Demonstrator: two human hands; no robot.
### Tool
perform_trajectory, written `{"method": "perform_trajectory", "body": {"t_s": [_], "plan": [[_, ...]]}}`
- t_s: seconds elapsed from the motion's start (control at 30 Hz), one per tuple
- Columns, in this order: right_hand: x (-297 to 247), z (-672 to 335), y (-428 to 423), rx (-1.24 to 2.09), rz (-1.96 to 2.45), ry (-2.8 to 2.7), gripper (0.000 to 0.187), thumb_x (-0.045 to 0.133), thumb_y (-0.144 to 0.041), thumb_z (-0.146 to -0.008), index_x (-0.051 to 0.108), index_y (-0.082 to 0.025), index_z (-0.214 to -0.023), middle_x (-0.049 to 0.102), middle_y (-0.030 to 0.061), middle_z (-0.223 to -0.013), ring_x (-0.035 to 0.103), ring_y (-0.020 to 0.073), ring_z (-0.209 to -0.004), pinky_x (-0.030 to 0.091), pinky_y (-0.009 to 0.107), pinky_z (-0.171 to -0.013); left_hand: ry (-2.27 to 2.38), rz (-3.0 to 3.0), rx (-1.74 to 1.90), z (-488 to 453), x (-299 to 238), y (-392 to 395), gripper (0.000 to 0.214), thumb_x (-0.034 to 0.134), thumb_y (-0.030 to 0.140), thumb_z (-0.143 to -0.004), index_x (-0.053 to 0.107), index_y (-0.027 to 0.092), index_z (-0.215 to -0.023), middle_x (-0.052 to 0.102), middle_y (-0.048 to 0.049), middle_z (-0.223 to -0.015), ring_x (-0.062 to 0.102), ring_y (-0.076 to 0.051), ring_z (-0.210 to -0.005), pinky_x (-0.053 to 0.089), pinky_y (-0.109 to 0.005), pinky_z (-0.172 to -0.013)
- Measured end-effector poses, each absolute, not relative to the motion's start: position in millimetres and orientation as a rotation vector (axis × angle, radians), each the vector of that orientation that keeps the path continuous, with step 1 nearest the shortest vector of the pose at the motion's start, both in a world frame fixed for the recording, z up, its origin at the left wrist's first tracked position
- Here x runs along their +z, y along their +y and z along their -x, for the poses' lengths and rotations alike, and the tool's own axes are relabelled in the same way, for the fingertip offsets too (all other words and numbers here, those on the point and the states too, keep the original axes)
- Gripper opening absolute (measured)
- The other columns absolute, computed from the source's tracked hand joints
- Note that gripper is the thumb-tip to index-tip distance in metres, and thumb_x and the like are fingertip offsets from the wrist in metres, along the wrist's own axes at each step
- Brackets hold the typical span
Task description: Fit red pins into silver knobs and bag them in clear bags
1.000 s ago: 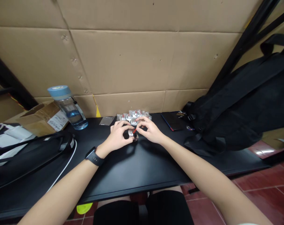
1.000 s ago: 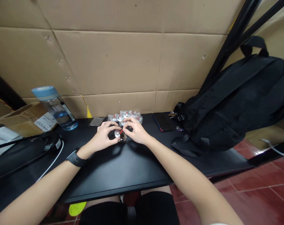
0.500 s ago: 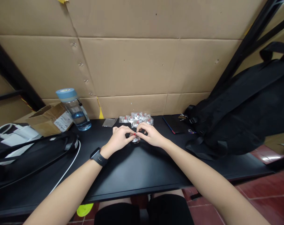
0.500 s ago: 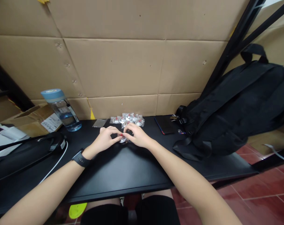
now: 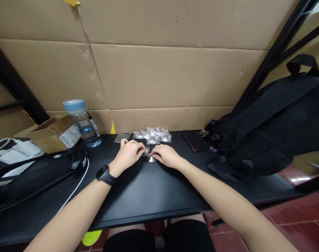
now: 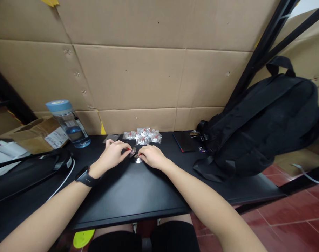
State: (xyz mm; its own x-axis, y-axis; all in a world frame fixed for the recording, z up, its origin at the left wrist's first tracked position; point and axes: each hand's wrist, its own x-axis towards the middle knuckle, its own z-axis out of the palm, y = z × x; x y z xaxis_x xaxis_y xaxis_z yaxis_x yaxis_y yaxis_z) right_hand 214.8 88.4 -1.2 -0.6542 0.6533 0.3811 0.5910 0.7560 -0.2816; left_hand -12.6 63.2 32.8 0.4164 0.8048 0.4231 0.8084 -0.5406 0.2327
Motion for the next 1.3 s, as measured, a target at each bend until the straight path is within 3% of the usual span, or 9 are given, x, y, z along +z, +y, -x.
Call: {"method": "perform_trajectory", "body": {"t_s": [0.43, 0.63, 1.0, 1.13, 1.3], "plan": [[3.3, -218.7, 92.4, 0.654, 0.964, -2.095, 0.012, 0.061, -0.024, -0.094, 0.070, -0.020, -0.087, 0.076, 0.0014, -0.080, 0.065, 0.0138, -0.063, 0.049, 0.025, -0.064, -1.785, 2.728, -0.852, 16.1, 29.1, 72.5, 0.017, 0.062, 0.038, -0.090, 0.075, 0.028, -0.091, 0.079, 0.0012, -0.092, 0.072, -0.021, -0.085, 0.040, -0.038, -0.091], [5.7, -214.2, 88.3, 0.749, 0.937, -2.000, 0.011, 0.062, -0.023, -0.091, 0.070, -0.018, -0.085, 0.077, 0.0028, -0.081, 0.069, 0.0149, -0.068, 0.052, 0.025, -0.066, -1.853, 2.813, -1.027, 14.9, 24.4, 75.4, 0.020, 0.063, 0.043, -0.087, 0.075, 0.027, -0.092, 0.079, 0.0007, -0.094, 0.072, -0.021, -0.085, 0.050, -0.033, -0.082], [2.0, -213.2, 90.1, 0.886, 0.902, -1.888, 0.013, 0.063, -0.029, -0.091, 0.069, -0.018, -0.087, 0.077, 0.0051, -0.086, 0.073, 0.0180, -0.079, 0.054, 0.029, -0.076, -1.863, 2.900, -1.301, 12.5, 19.8, 78.1, 0.027, 0.065, 0.048, -0.085, 0.074, 0.023, -0.088, 0.078, -0.0039, -0.090, 0.073, -0.023, -0.094, 0.054, -0.033, -0.090], [-1.5, -209.0, 88.1, 1.027, 0.900, -1.819, 0.018, 0.066, -0.036, -0.089, 0.067, -0.018, -0.087, 0.075, 0.0057, -0.086, 0.074, 0.0188, -0.077, 0.056, 0.030, -0.073, -1.802, 2.951, -1.380, 9.6, 18.8, 77.1, 0.025, 0.063, 0.046, -0.088, 0.073, 0.022, -0.089, 0.078, -0.0042, -0.094, 0.073, -0.023, -0.094, 0.054, -0.033, -0.092], [-4.0, -201.2, 81.7, 1.316, 0.894, -1.582, 0.034, 0.072, -0.049, -0.084, 0.060, -0.019, -0.089, 0.071, 0.0077, -0.108, 0.076, 0.0181, -0.080, 0.059, 0.027, -0.068, -1.766, 2.941, -1.420, 6.9, 15.2, 77.5, 0.023, 0.064, 0.043, -0.088, 0.072, 0.022, -0.089, 0.078, -0.0035, -0.096, 0.073, -0.022, -0.094, 0.053, -0.033, -0.094]]}}
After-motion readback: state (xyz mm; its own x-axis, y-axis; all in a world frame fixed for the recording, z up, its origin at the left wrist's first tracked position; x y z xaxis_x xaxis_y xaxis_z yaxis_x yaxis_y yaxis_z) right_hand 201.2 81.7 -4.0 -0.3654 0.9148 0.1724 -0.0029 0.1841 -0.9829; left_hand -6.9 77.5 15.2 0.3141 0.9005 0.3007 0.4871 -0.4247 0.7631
